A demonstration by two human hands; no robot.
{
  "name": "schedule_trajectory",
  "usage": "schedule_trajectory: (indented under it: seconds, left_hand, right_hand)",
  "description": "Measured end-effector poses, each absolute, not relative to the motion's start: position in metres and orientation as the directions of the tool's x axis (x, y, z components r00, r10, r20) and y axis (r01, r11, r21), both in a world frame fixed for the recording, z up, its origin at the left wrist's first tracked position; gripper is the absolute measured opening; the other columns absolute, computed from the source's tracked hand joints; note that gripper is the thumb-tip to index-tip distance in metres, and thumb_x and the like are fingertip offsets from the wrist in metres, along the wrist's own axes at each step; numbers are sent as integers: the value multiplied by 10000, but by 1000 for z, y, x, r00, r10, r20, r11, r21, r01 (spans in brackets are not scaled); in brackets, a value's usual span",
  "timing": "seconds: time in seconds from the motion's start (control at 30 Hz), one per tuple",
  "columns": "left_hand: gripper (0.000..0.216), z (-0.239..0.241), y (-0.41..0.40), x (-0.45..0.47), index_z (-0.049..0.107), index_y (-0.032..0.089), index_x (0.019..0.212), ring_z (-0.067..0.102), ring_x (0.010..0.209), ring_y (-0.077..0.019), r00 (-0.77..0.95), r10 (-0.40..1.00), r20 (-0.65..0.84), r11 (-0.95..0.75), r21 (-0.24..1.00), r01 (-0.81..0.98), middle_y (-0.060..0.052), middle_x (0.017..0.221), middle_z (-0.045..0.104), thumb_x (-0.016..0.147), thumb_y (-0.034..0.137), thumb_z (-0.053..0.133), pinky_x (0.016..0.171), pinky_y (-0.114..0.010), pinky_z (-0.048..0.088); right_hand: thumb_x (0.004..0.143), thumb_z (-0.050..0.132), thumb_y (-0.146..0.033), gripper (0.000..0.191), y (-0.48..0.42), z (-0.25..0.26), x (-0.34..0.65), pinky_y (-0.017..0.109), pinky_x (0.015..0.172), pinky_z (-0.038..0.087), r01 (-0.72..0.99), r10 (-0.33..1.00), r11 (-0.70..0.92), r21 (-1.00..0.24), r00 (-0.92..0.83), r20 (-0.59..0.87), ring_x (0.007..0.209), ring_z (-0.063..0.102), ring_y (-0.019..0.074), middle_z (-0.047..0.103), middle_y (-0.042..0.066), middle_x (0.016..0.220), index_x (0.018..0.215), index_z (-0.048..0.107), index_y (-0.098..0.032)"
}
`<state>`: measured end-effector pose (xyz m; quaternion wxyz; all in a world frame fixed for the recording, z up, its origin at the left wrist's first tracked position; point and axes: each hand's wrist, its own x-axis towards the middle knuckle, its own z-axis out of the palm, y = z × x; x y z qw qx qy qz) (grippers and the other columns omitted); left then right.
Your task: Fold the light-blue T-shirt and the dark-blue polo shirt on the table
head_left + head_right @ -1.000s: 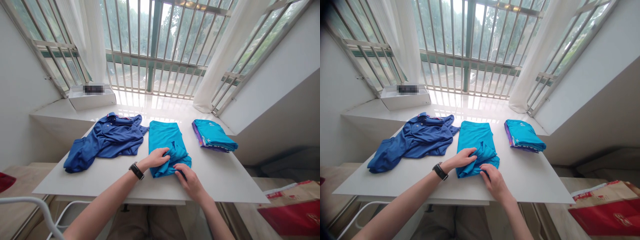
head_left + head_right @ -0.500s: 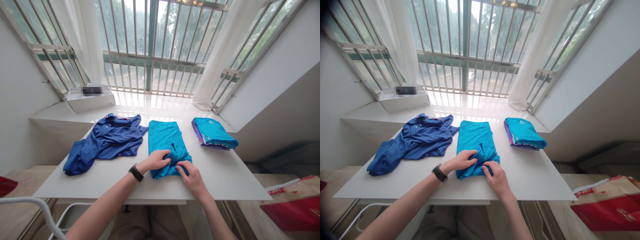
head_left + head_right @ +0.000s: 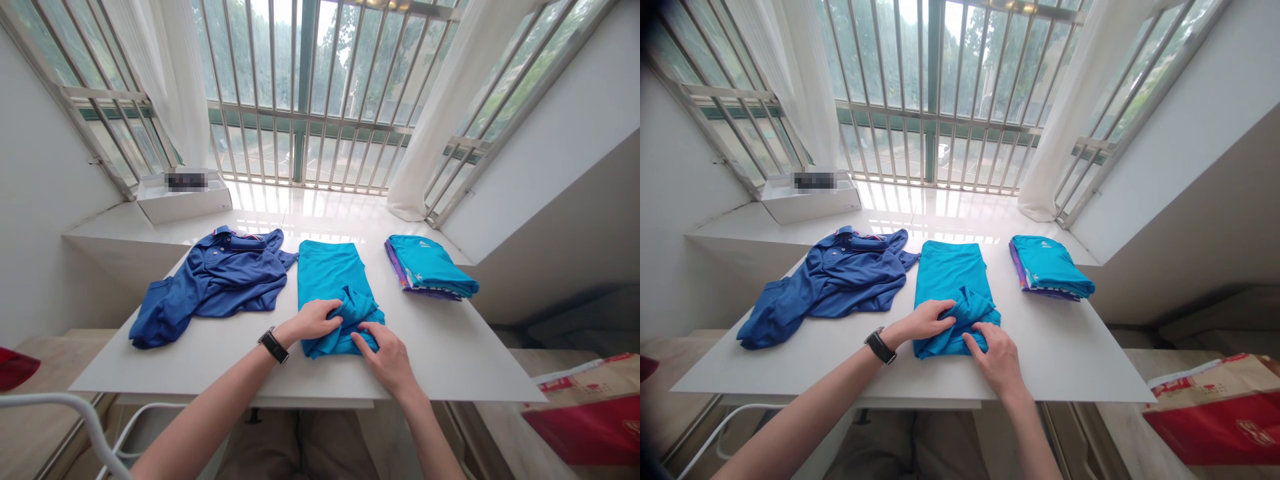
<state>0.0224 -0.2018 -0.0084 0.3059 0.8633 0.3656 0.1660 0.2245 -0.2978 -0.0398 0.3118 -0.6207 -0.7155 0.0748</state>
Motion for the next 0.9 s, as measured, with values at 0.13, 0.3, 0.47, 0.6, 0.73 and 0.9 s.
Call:
schedule_trajectory:
  seconds: [0.13,0.3,0.47,0.6,0.73,0.9]
  left_hand:
    - [164,-8,-202,23,476,212,729,469,622,-150,678,732,68,-548,649,528,22,685,549,874,284,504,580,-277,280]
    - [174,-8,-203,23,475,212,725,479,622,-154,676,734,64,-549,641,536,22,680,555,879,287,504,576,-278,279]
    - [152,-9,-204,23,498,214,747,503,636,-158,675,734,77,-565,621,544,19,700,580,882,282,497,579,-282,283]
    - [142,-11,-205,24,513,215,767,524,650,-161,672,735,94,-583,595,554,16,717,601,890,284,496,578,-283,282]
    - [137,-14,-206,26,515,215,770,528,652,-159,665,738,113,-595,574,563,14,717,604,890,281,502,578,-285,276]
    - [139,-15,-207,26,502,215,766,515,641,-156,661,740,123,-597,574,561,16,704,592,890,278,503,574,-284,267]
  right_hand:
    - [965,531,-419,220,-299,-36,225,358,788,536,755,936,286,-589,-89,341,895,682,240,719,61,975,994,659,-242]
    - [969,535,-381,182,-300,-33,224,354,794,533,702,926,331,-631,-113,360,901,670,233,704,62,973,987,652,-243]
    - [953,573,-383,178,-301,-32,225,363,816,536,693,924,359,-625,-171,341,927,663,237,702,71,1005,1024,657,-242]
    - [939,597,-378,182,-301,-34,226,366,817,539,697,917,376,-611,-185,354,922,667,240,712,69,997,1030,667,-238]
    - [938,601,-364,178,-302,-35,226,363,818,540,696,914,382,-607,-189,359,921,668,235,713,66,998,1034,671,-231]
    - [934,604,-359,162,-301,-34,225,354,802,545,699,910,389,-601,-190,368,896,676,234,716,63,973,1008,677,-235]
